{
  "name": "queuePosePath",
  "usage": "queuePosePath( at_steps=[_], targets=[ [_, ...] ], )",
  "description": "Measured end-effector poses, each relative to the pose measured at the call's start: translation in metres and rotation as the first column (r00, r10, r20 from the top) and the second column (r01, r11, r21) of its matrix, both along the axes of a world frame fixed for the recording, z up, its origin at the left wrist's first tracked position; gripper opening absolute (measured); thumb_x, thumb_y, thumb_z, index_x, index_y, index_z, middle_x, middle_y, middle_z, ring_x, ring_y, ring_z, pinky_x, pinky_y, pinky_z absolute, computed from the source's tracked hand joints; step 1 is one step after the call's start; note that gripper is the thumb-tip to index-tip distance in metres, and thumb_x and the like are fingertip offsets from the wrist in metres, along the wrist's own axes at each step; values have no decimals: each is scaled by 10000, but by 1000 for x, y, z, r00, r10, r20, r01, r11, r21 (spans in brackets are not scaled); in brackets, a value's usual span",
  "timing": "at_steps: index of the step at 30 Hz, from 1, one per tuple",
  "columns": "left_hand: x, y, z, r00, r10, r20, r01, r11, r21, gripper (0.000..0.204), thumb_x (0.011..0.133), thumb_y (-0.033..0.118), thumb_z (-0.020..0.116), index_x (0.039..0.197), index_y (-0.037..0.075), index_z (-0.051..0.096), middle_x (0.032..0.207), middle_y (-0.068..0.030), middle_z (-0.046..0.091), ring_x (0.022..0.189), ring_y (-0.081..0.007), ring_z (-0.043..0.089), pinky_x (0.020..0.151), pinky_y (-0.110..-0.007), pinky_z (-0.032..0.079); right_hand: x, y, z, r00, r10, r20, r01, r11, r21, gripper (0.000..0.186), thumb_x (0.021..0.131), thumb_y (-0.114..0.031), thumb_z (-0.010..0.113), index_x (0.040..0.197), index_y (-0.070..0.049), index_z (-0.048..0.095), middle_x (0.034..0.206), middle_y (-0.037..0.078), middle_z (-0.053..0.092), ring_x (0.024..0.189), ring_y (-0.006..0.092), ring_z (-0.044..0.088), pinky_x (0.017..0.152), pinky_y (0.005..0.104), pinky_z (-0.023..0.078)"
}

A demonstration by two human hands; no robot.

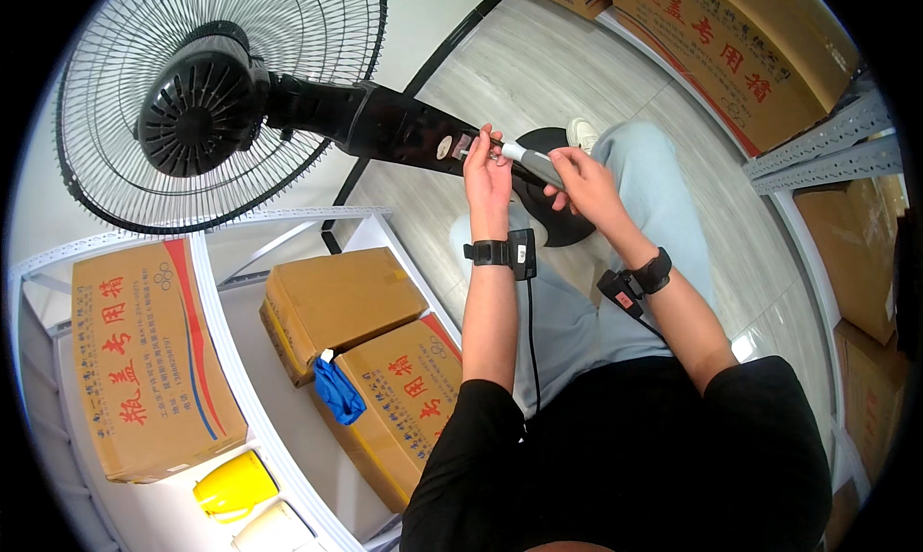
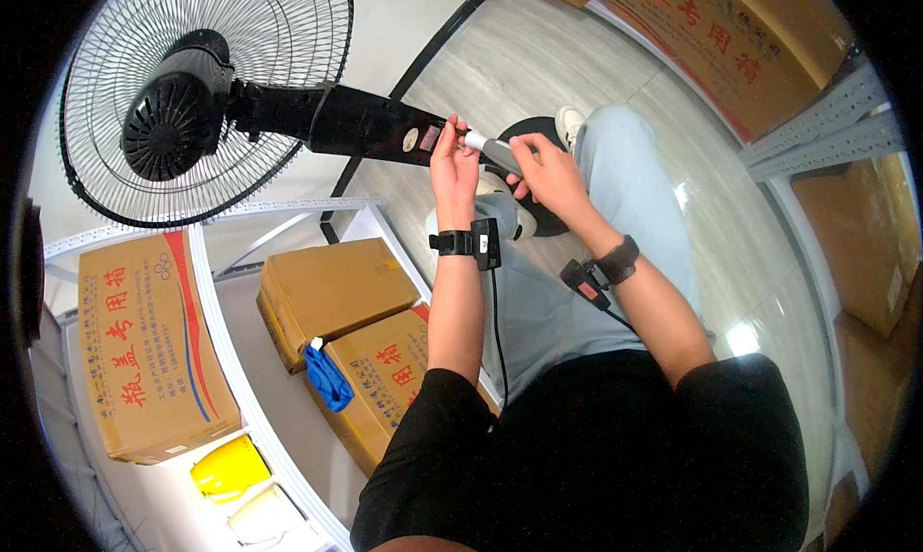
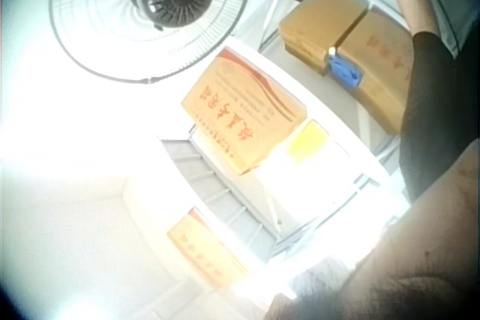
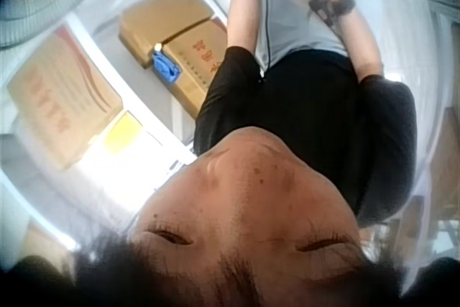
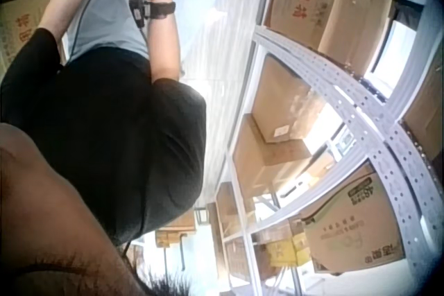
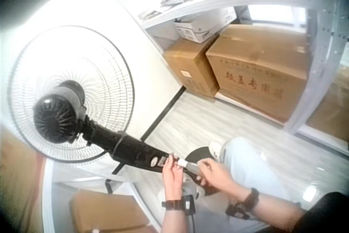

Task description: The person is repairing a black electronic device, likely a fan base, using a screwdriver. They are seated on the floor, manipulating wires and screws within the device's casing.

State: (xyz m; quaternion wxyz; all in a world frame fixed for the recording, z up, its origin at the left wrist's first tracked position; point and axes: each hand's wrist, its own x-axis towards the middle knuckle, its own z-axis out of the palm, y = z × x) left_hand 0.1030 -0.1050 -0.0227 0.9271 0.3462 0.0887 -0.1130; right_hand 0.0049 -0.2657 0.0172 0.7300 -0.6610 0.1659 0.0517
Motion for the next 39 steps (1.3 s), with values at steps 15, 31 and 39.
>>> queuePosePath(
  at_steps=[15,31,39],
  targets=[
    [5,7,-4,1000,-19,-25,19,1000,-18,211,932,99,570,1112,-12,565,917,-72,610,724,-93,505,594,-213,398,7,-6,12,983,102,-156,-88,992,96,338,856,-286,645,1108,-68,589,893,149,678,781,280,660,635,366,512],
    [4,13,-6,996,-54,-65,48,995,-83,271,958,145,526,1169,-23,511,1023,-116,605,738,-121,503,618,-233,416,3,-2,10,997,60,42,-53,986,-159,429,838,-352,653,1115,-31,595,890,191,670,804,315,659,677,357,506],
    [-14,25,-22,997,-58,-59,53,994,-91,310,956,44,433,1230,-102,444,1196,-211,528,993,-228,544,826,-296,473,10,5,7,947,164,277,9,848,-530,423,848,-377,626,1121,-55,599,871,170,676,810,333,657,701,390,507]
  ],
)
